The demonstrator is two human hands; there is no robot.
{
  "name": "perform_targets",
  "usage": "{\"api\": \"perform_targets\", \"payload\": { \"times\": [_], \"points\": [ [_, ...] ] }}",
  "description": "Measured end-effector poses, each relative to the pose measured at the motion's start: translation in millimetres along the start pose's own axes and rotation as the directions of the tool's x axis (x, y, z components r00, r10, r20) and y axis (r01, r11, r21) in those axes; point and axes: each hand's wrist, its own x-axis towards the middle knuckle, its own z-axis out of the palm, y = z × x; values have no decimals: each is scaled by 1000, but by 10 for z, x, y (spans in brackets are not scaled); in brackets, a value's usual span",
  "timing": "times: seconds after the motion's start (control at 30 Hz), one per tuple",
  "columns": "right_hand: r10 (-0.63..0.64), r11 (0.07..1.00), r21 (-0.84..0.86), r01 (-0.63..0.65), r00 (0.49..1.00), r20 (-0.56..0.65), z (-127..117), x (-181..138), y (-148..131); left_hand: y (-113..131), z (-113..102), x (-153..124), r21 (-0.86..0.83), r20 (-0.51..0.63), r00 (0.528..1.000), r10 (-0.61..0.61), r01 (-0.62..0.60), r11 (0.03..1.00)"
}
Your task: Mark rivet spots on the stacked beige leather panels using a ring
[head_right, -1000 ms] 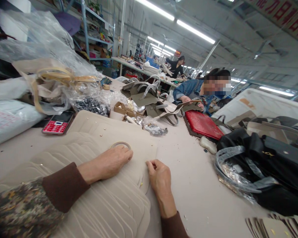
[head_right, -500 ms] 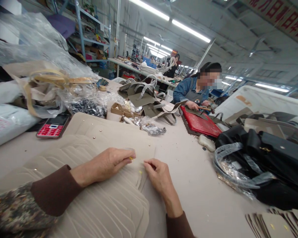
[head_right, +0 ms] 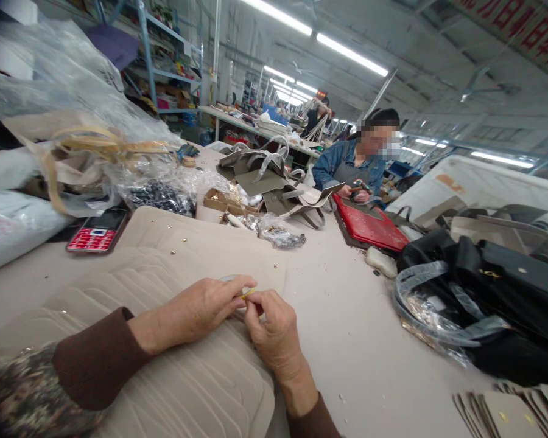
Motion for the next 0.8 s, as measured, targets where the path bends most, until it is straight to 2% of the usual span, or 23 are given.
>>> {"api": "perform_targets", "payload": {
  "times": [0.13, 0.23, 0.3, 0.37, 0.47, 0.57, 0.63, 0.7, 0.8],
  "points": [
    [41, 998, -37, -43, 998, -52, 26, -24, 4, -3, -21, 15, -63, 21, 999, -49, 51, 997],
    [228, 973, 54, -226, 973, -35, 40, -4, -28, 0, -22, 34, -41, 2, 998, -69, 69, 997],
    [440, 874, 210, -437, 897, 34, 52, 27, -59, 24, -22, 44, -2, -13, 999, -50, 50, 999],
    [608, 698, 377, -609, 782, 138, 55, 62, -66, 65, -27, 48, 21, -37, 999, -14, 14, 1000],
    [743, 486, 513, -708, 644, 185, 15, 88, 37, 116, -34, 43, 22, -100, 994, 43, -42, 999],
    [815, 413, 472, -779, 547, 191, -87, 56, 260, 76, -19, 37, 98, -101, 994, 40, -30, 995],
    [816, 430, 382, -818, 533, 224, -154, 15, 405, 0, 1, 36, 220, -36, 999, -15, 23, 975],
    [798, 461, 306, -833, 540, 267, -188, -22, 496, -80, 24, 37, 346, 37, 996, -84, 66, 936],
    [769, 514, 229, -827, 562, 303, -167, -49, 526, -157, 56, 37, 419, 101, 987, -125, 72, 905]
  ]
}}
